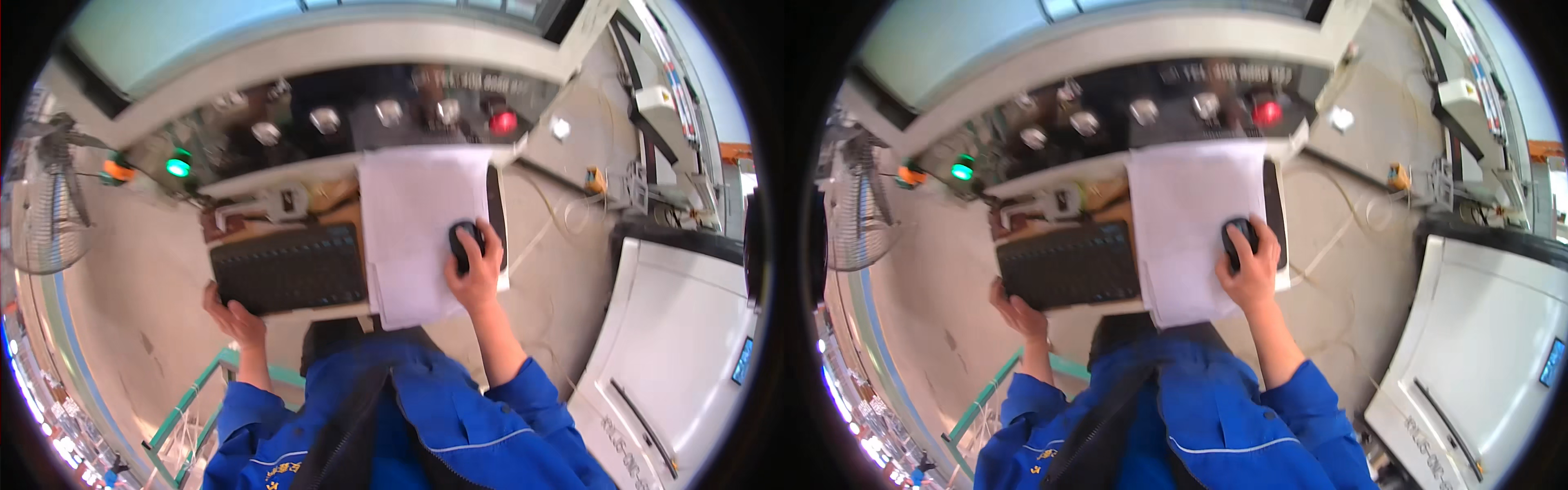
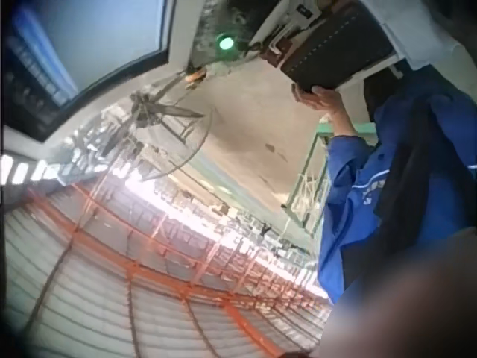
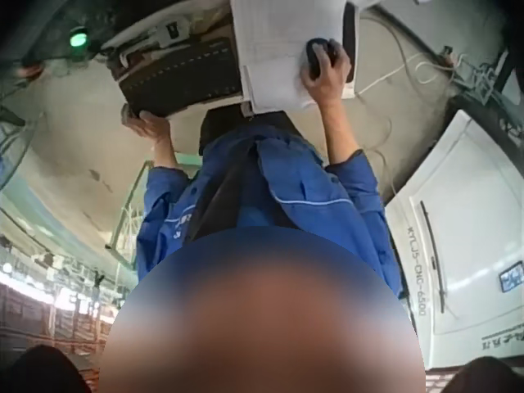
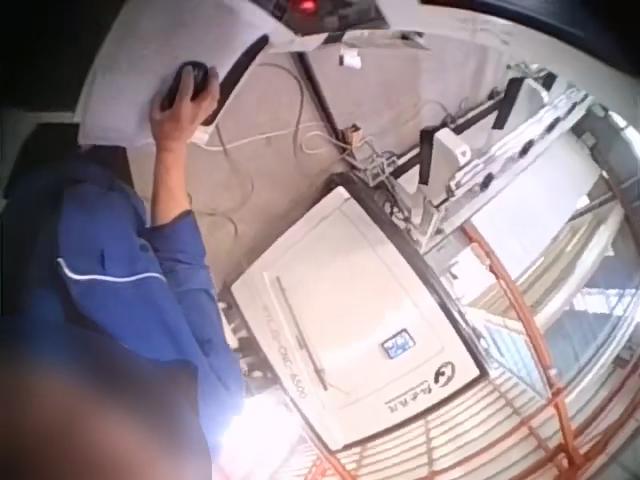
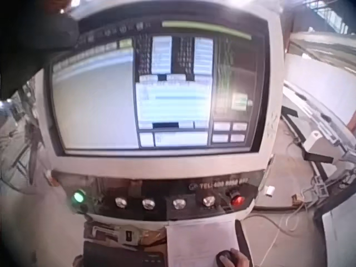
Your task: Operating an industrial machine control panel using a keyboard, mouse, and reference documents.
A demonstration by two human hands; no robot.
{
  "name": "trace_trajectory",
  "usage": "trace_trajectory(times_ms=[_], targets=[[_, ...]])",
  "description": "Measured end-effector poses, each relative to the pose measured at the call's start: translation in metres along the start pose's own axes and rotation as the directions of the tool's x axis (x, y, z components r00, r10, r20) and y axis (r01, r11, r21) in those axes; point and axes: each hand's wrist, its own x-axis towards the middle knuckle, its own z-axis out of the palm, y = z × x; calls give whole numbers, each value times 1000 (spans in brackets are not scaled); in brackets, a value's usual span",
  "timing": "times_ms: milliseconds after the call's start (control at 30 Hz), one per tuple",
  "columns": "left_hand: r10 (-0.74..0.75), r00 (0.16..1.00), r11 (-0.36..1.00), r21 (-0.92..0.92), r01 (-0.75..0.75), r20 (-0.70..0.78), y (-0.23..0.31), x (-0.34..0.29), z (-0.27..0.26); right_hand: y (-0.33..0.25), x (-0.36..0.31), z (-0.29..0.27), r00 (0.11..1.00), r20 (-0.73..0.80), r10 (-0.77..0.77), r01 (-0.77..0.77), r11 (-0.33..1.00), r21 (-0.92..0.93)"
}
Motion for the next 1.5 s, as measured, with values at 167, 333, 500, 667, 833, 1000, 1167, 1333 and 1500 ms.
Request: trace_trajectory(times_ms=[167, 333, 500, 667, 833, 1000, 1167, 1333, 1500], targets=[[97, 991, 995, 33, -94, -95, 11, 9, -4, -9, 4, -5, 1000, -6, 6, -6, 1000, 8], [31, 1000, 999, 36, -31, -3, 12, 8, -9, -8, -1, -4, 1000, -13, 20, -20, 1000, 8], [-16, 999, 1000, 8, 15, 33, 7, 6, -12, -5, -5, 1, 999, -47, -4, 4, 1000, 7], [72, 982, 994, 71, -85, 175, 30, 5, -28, -6, -4, 1, 998, -59, 0, 0, 1000, -2], [173, 938, 976, 74, -204, 301, 72, -2, -38, -5, -4, 0, 999, -37, 15, -16, 1000, -11], [208, 911, 964, 84, -253, 356, 105, -10, -38, -5, -4, 0, 999, -33, 5, -5, 1000, 7], [196, 885, 963, 88, -256, 422, 109, -11, -36, -5, -5, 1, 998, -56, -2, 2, 1000, 6], [228, 876, 957, 71, -283, 424, 93, -5, -28, -6, -6, 2, 999, -48, 23, -23, 1000, -1], [200, 859, 952, 114, -284, 471, 94, 4, -33, -7, -1, 1, 998, -58, 3, -4, 1000, -10]])
